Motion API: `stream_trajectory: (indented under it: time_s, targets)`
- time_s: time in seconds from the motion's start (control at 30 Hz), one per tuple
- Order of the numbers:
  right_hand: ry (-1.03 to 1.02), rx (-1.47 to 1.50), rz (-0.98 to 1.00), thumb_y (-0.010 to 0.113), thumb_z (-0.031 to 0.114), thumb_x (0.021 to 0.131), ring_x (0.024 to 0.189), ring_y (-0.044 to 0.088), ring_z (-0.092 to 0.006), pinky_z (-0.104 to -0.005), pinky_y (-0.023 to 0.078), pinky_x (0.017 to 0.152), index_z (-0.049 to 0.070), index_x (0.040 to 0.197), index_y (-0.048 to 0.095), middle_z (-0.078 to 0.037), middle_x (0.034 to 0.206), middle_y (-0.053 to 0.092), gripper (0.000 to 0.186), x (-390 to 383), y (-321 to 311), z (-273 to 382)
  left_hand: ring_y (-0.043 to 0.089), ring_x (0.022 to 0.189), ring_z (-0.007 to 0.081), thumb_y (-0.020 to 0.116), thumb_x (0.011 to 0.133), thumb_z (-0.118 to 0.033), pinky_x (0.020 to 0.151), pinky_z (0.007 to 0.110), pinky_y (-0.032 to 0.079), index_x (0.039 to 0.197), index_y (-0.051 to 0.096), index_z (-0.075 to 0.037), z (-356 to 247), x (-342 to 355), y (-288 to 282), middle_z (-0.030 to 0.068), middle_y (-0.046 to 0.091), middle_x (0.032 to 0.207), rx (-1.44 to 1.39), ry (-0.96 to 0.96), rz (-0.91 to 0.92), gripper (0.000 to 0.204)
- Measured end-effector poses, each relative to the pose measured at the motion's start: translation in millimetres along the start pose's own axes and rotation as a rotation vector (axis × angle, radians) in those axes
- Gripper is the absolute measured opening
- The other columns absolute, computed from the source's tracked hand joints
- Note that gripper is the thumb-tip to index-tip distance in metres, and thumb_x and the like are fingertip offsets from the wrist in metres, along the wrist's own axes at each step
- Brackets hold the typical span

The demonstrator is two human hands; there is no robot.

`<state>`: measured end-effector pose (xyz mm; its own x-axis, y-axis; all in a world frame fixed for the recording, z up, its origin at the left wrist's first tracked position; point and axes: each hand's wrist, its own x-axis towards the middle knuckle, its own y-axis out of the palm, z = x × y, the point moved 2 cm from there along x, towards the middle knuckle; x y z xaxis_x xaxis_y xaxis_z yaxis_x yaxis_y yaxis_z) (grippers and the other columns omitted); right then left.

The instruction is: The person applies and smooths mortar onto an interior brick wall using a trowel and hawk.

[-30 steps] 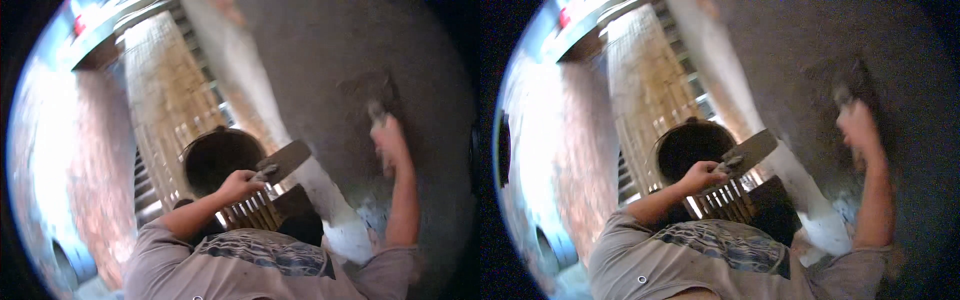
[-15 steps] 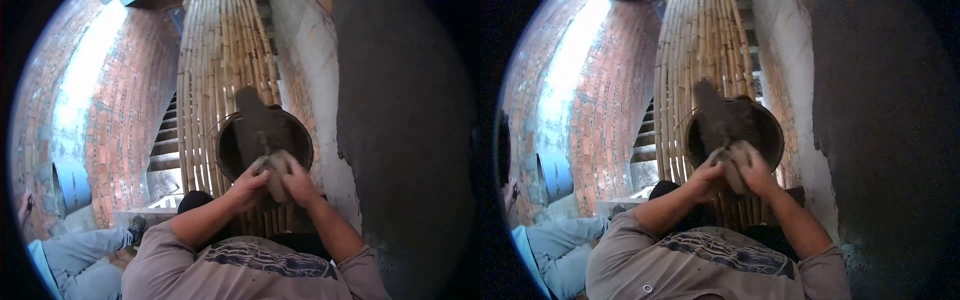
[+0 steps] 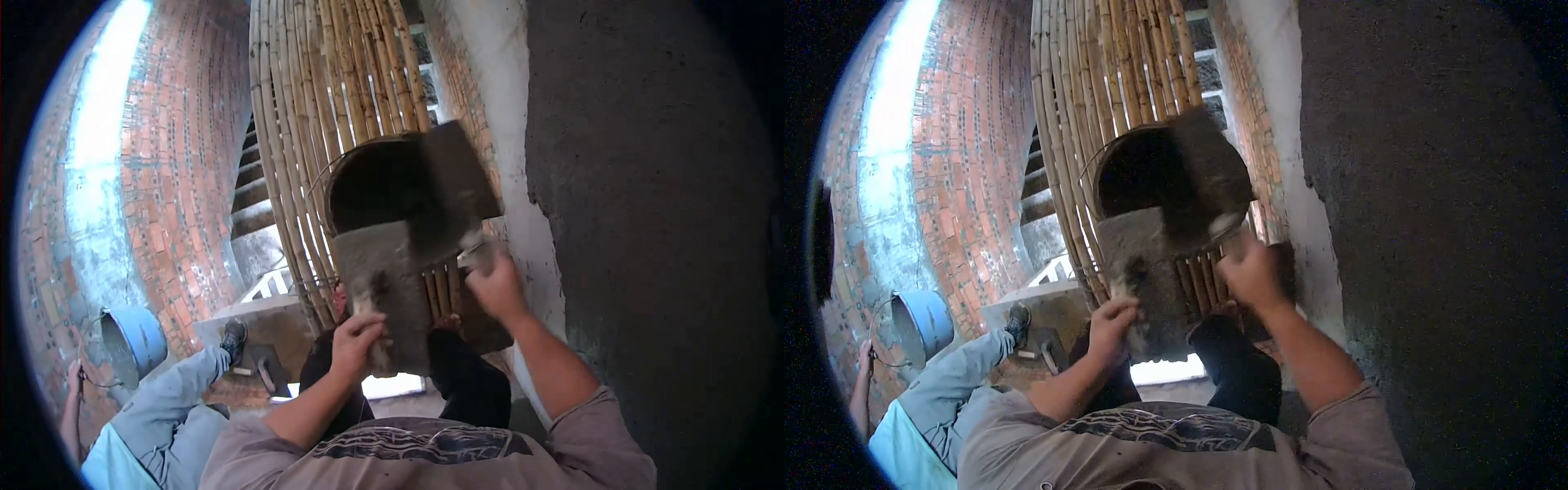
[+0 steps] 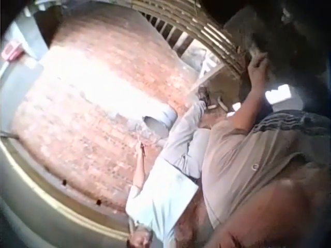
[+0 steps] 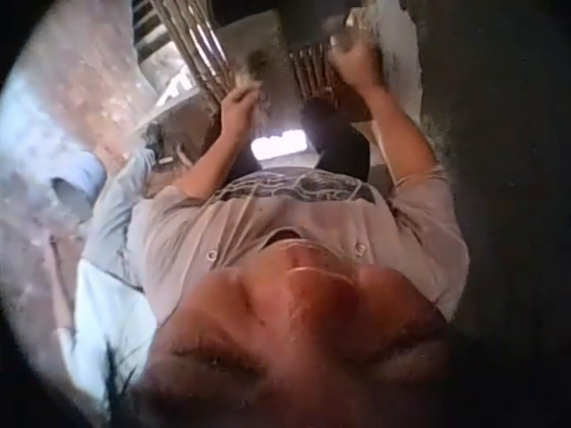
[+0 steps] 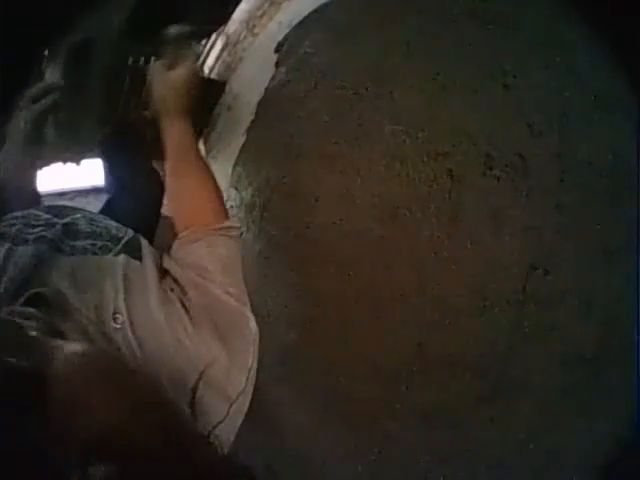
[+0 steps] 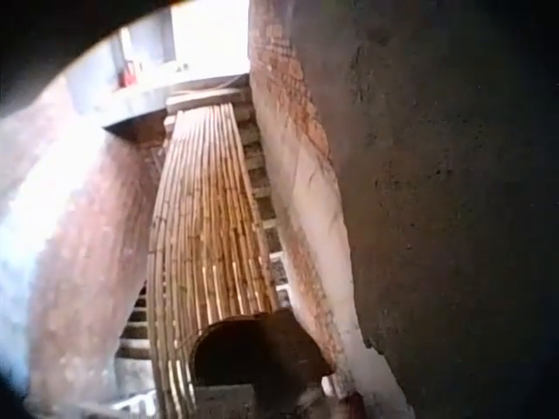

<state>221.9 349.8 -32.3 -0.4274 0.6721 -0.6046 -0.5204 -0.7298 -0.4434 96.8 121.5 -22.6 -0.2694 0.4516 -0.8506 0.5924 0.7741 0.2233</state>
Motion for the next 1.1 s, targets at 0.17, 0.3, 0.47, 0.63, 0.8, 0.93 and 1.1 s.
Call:
stream_trajectory:
  time_s: [0.17, 0.3, 0.47, 0.63, 0.8, 0.93, 1.1]
  targets:
    - [0.036, -0.247, -0.245, 0.052, 0.016, 0.073, 0.062, 0.052, -0.0343, -0.0442, 0.041, 0.057, 0.003, 0.092, 0.051, -0.015, 0.074, 0.057, 0.023, 50.5, -65.1, -80.3, 0.051, 0.061, 0.0142, 0.059, 0.081, -0.016, 0.056, 0.023, 0.045, 0.103, 0.060, -0.002, 31.4, 5.5, -25.1, 0.0067, 0.057, 0.079, -0.023, 0.069, -0.447, 0.026]
    - [-0.025, -0.678, -0.113, 0.052, 0.016, 0.072, 0.070, 0.054, -0.0397, -0.0467, 0.042, 0.061, 0.006, 0.093, 0.052, -0.018, 0.080, 0.059, 0.023, 71.6, -47.0, -89.8, 0.053, 0.064, 0.0147, 0.063, 0.078, -0.038, 0.060, 0.025, 0.044, 0.091, 0.060, -0.005, 31.0, 97.9, -89.6, 0.0064, 0.058, 0.076, 0.132, -0.039, -0.479, 0.036]
    - [0.106, -0.671, 0.012, 0.049, 0.014, 0.070, 0.075, 0.056, -0.0417, -0.0479, 0.044, 0.064, 0.006, 0.093, 0.053, -0.020, 0.084, 0.060, 0.025, 56.6, -37.3, -149.7, 0.057, 0.078, 0.0205, 0.068, 0.075, -0.041, 0.071, 0.028, 0.044, 0.097, 0.060, -0.001, 24.9, 206.8, -76.1, 0.0117, 0.061, 0.087, 0.606, 0.010, -0.494, 0.046]
    - [0.102, -0.522, 0.246, 0.050, 0.018, 0.070, 0.077, 0.056, -0.0423, -0.0476, 0.044, 0.064, 0.004, 0.100, 0.052, -0.022, 0.084, 0.060, 0.033, 1.9, -18.5, -147.7, 0.057, 0.082, 0.0207, 0.072, 0.072, -0.035, 0.072, 0.030, 0.045, 0.097, 0.059, 0.001, 9.7, 239.2, -45.8, 0.0121, 0.061, 0.090, 0.044, 0.134, -0.378, 0.046]
    - [0.279, -0.370, 0.143, 0.051, 0.022, 0.069, 0.077, 0.056, -0.0428, -0.0492, 0.043, 0.064, 0.006, 0.098, 0.050, -0.021, 0.083, 0.060, 0.032, -73.4, -78.5, -163.0, 0.052, 0.064, 0.0169, 0.070, 0.073, -0.028, 0.059, 0.027, 0.043, 0.097, 0.057, 0.000, -2.4, 217.8, 29.7, 0.0105, 0.058, 0.082, 0.341, 0.030, -0.247, 0.039]
    - [0.406, -0.313, 0.138, 0.051, 0.023, 0.072, 0.081, 0.057, -0.0410, -0.0462, 0.045, 0.068, 0.004, 0.108, 0.051, -0.022, 0.091, 0.060, 0.041, -155.5, -142.4, -167.9, 0.053, 0.064, 0.0191, 0.069, 0.071, -0.025, 0.061, 0.029, 0.045, 0.091, 0.059, 0.002, -23.0, 157.6, 124.4, 0.0113, 0.058, 0.077, 0.557, 0.205, -0.248, 0.035]
    - [0.475, -0.266, 0.106, 0.052, 0.025, 0.073, 0.084, 0.057, -0.0394, -0.0453, 0.044, 0.070, 0.007, 0.117, 0.049, -0.021, 0.096, 0.060, 0.047, -299.0, -227.6, -175.4, 0.055, 0.065, 0.0269, 0.066, 0.065, -0.021, 0.064, 0.032, 0.046, 0.087, 0.061, 0.009, -17.8, 67.4, 183.1, 0.0172, 0.059, 0.075, 0.910, 0.393, -0.287, 0.038]
